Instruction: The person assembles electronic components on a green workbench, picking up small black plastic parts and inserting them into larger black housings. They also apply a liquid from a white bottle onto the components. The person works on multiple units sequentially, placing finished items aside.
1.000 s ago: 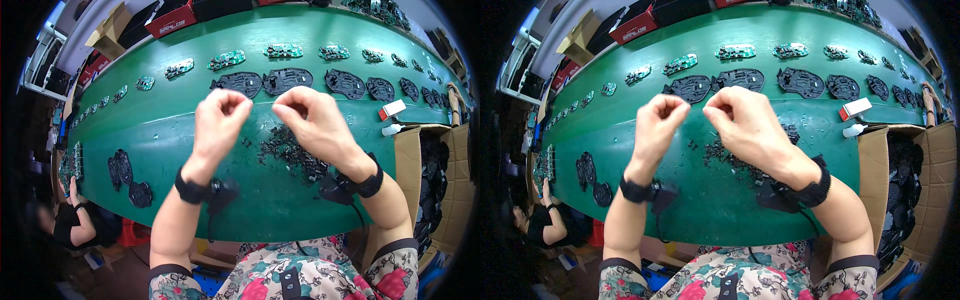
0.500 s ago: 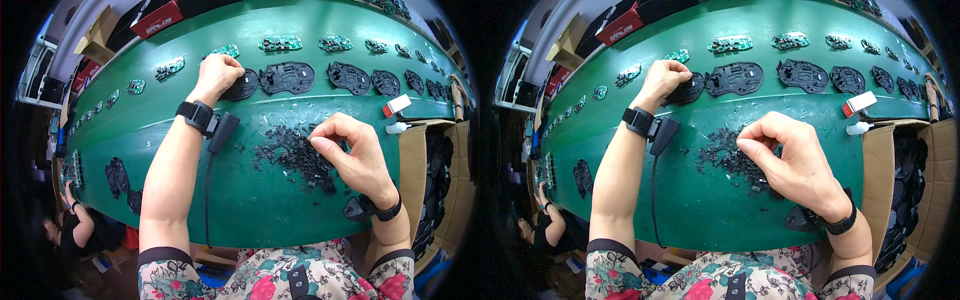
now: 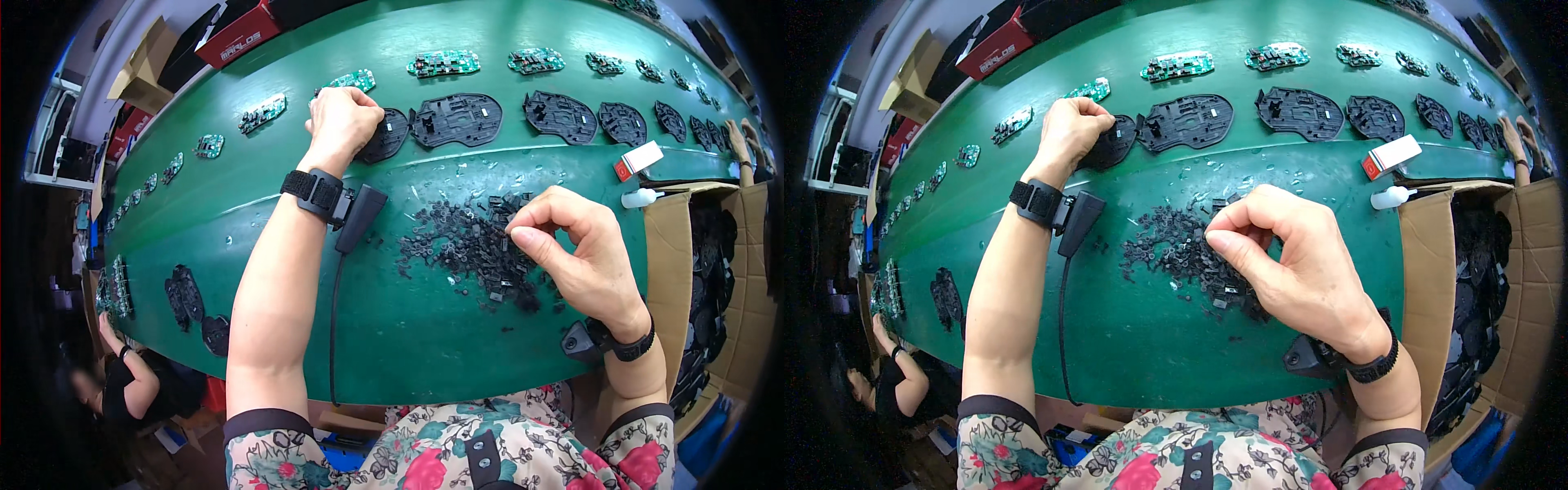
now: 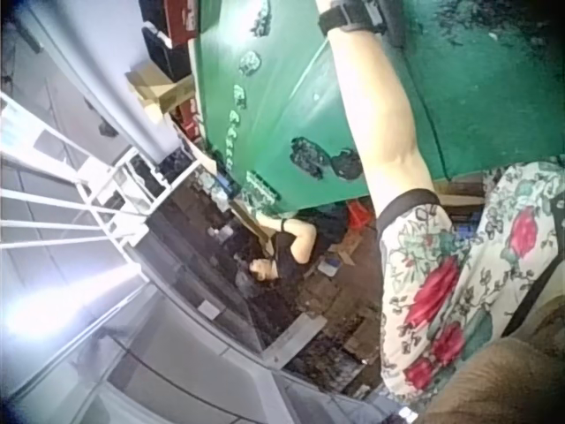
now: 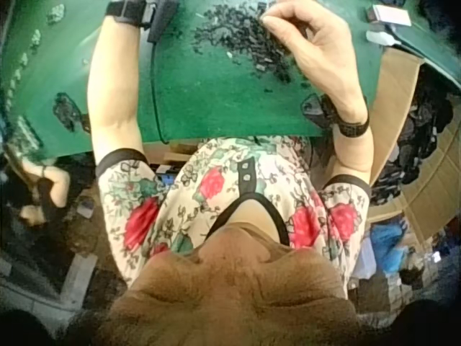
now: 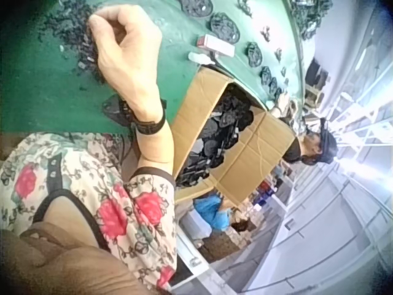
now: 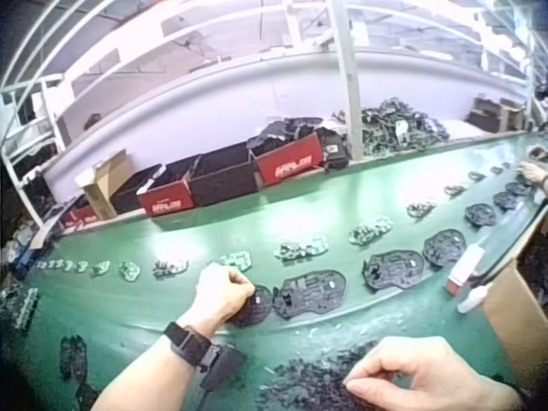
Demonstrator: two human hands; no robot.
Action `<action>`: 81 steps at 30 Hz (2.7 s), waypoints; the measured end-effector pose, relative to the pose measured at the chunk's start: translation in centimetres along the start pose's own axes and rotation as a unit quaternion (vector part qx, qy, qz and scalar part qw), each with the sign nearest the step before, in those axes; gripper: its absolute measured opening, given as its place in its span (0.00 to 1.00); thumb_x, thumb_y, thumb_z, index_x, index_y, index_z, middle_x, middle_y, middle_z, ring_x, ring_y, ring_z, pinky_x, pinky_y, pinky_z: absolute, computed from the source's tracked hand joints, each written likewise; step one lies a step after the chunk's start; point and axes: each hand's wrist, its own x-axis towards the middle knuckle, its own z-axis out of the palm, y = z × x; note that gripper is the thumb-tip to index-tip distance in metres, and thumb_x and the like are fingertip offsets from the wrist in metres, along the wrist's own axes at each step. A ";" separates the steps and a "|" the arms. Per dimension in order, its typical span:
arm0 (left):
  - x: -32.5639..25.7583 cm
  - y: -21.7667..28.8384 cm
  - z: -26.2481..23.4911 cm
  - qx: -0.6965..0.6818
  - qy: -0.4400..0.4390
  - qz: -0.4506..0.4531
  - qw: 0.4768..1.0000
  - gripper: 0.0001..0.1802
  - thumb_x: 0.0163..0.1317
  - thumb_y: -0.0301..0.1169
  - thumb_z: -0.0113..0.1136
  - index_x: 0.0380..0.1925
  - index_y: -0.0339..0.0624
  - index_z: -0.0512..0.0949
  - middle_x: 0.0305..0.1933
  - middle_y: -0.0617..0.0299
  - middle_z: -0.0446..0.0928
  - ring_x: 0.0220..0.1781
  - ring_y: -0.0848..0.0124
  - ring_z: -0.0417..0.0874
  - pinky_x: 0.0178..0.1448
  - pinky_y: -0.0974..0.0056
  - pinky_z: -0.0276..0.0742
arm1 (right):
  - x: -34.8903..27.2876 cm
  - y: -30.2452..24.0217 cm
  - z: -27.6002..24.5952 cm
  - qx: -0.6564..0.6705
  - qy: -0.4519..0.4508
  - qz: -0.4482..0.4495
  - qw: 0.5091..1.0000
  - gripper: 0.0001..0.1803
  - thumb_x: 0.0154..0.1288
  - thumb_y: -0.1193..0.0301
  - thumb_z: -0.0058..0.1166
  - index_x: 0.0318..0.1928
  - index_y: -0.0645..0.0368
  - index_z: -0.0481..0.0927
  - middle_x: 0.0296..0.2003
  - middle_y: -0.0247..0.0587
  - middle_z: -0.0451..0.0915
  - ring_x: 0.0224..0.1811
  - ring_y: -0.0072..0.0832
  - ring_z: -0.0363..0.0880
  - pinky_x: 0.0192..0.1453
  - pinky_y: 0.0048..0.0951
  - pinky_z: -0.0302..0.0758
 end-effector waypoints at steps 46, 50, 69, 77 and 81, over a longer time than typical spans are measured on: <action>-8.2 -1.6 -7.7 -0.115 0.061 0.157 0.979 0.14 0.62 0.35 0.63 0.41 0.36 0.83 0.43 0.61 0.82 0.46 0.73 0.79 0.53 0.67 0.71 | -6.6 5.2 -3.8 -0.129 0.180 0.101 0.970 0.05 0.56 0.78 0.62 0.34 0.63 0.83 0.27 0.34 0.78 0.28 0.20 0.73 0.35 0.24 0.72; -16.1 -8.0 -13.0 -0.158 0.130 0.107 0.973 0.10 0.65 0.30 0.60 0.39 0.33 0.80 0.42 0.62 0.79 0.45 0.75 0.76 0.53 0.70 0.70 | -5.8 4.8 -3.1 -0.210 0.128 0.050 0.968 0.06 0.53 0.75 0.64 0.34 0.62 0.83 0.28 0.40 0.77 0.31 0.33 0.76 0.38 0.31 0.73; -31.2 -22.0 -12.8 0.140 0.215 -0.122 0.959 0.26 0.55 0.34 0.67 0.55 0.39 0.75 0.61 0.47 0.69 0.65 0.50 0.65 0.69 0.52 0.61 | -3.9 2.2 -2.6 -0.222 0.079 0.065 0.970 0.11 0.62 0.82 0.53 0.45 0.62 0.79 0.27 0.33 0.73 0.30 0.21 0.69 0.36 0.24 0.65; -26.5 -15.8 -10.6 0.114 0.159 -0.019 0.981 0.22 0.52 0.31 0.69 0.48 0.40 0.77 0.59 0.50 0.72 0.63 0.54 0.68 0.67 0.54 0.64 | -1.9 0.8 -1.7 -0.148 0.059 0.062 0.985 0.03 0.62 0.79 0.57 0.38 0.64 0.80 0.29 0.31 0.80 0.30 0.16 0.76 0.37 0.19 0.72; -23.8 -13.6 -9.7 0.071 0.121 0.071 0.988 0.18 0.51 0.31 0.71 0.39 0.37 0.76 0.56 0.48 0.73 0.59 0.52 0.73 0.63 0.55 0.68 | 0.0 -0.2 -0.8 -0.079 0.058 0.057 0.994 0.03 0.64 0.80 0.56 0.38 0.65 0.79 0.27 0.32 0.80 0.29 0.15 0.79 0.35 0.18 0.76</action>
